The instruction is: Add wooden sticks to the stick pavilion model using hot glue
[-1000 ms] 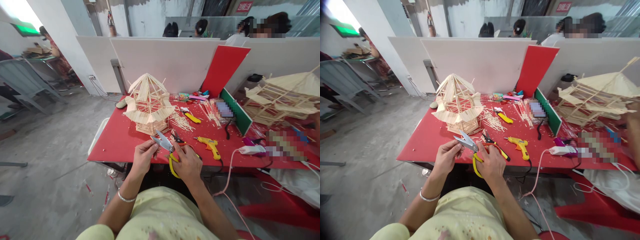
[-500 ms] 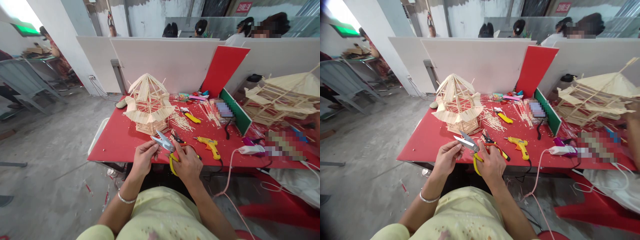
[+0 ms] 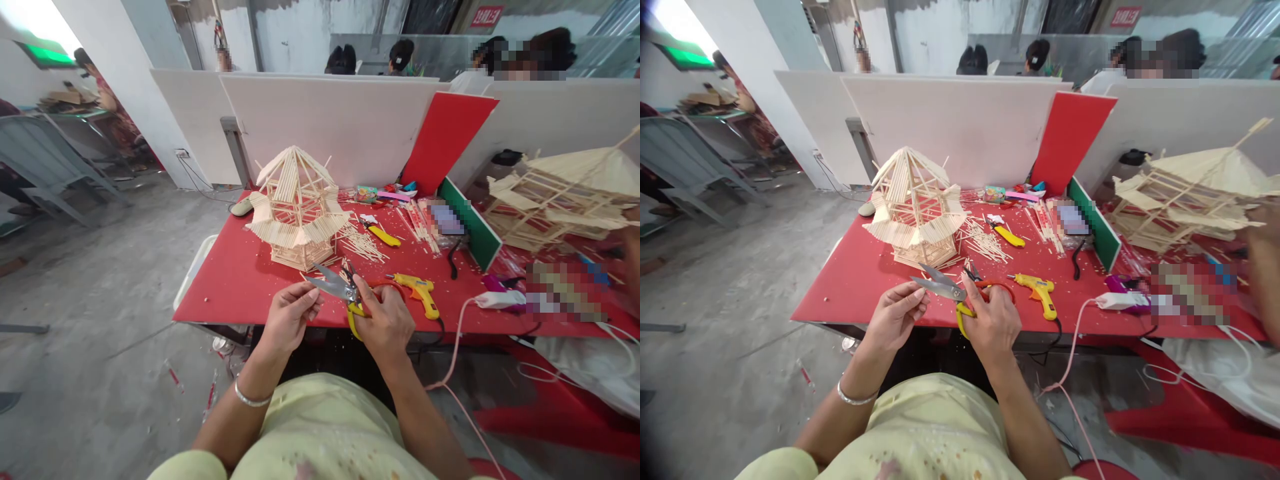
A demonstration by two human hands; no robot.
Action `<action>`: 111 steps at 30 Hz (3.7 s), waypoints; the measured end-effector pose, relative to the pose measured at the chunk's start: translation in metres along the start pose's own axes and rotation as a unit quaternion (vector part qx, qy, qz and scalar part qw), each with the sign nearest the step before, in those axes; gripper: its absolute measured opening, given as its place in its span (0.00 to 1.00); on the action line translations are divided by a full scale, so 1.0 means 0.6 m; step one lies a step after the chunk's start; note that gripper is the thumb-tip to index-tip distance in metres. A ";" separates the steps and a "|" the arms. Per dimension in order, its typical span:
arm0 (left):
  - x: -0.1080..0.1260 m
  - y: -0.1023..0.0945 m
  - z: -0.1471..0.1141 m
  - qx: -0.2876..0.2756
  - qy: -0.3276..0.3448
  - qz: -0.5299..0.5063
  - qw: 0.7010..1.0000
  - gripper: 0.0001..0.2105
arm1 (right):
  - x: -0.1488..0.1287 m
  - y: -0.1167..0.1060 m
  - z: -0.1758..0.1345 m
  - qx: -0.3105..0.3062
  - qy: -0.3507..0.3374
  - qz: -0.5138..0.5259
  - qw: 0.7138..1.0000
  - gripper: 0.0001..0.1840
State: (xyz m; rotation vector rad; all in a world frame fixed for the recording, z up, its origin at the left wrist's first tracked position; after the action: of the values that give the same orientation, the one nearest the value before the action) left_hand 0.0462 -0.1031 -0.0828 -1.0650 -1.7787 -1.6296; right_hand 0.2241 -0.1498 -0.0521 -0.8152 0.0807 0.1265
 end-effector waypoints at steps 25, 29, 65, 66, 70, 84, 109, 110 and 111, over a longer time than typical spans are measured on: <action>0.040 -0.025 -0.019 0.008 0.136 0.085 0.987 0.07 | -0.042 -0.002 0.004 -0.027 -0.027 0.050 0.998 0.25; 0.043 -0.025 -0.020 0.015 0.146 0.095 0.985 0.07 | -0.035 -0.003 0.004 -0.019 -0.015 0.026 0.999 0.26; 0.040 -0.059 0.000 0.027 0.178 0.222 0.958 0.09 | -0.130 0.062 0.092 -0.167 -0.063 0.265 0.948 0.15; 0.036 -0.057 0.000 0.017 0.161 0.213 0.964 0.09 | -0.134 0.057 0.094 -0.149 -0.071 0.251 0.954 0.17; 0.015 -0.051 0.001 -0.042 0.044 0.109 0.992 0.10 | -0.133 0.058 0.093 -0.162 -0.061 0.311 0.935 0.20; 0.061 -0.048 0.036 -0.001 0.124 0.252 0.960 0.12 | -0.066 0.055 0.109 -0.176 0.024 0.382 0.907 0.13; 0.086 0.012 0.079 -0.041 0.122 0.337 0.932 0.12 | -0.049 0.071 0.166 -0.199 0.011 0.476 0.857 0.11; 0.088 0.017 0.083 -0.050 0.119 0.333 0.934 0.13 | -0.057 0.066 0.172 -0.201 0.003 0.506 0.839 0.10; 0.092 0.020 0.087 -0.052 0.117 0.324 0.937 0.13 | -0.063 0.061 0.180 -0.193 -0.004 0.528 0.827 0.09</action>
State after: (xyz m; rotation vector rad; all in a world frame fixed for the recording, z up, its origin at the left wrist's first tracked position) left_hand 0.0322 -0.0405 -0.0401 -1.2683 -1.0356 -1.3635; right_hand 0.1840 -0.0491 -0.0001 -1.0979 0.5147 1.2352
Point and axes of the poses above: each hand's wrist, its own z-axis towards the middle knuckle, its own y-axis out of the palm, x = y × z, the point moved 8 cm from there along z, towards the middle knuckle, and after that the axes turned 2 degrees about -z, right-handed, at the moved point
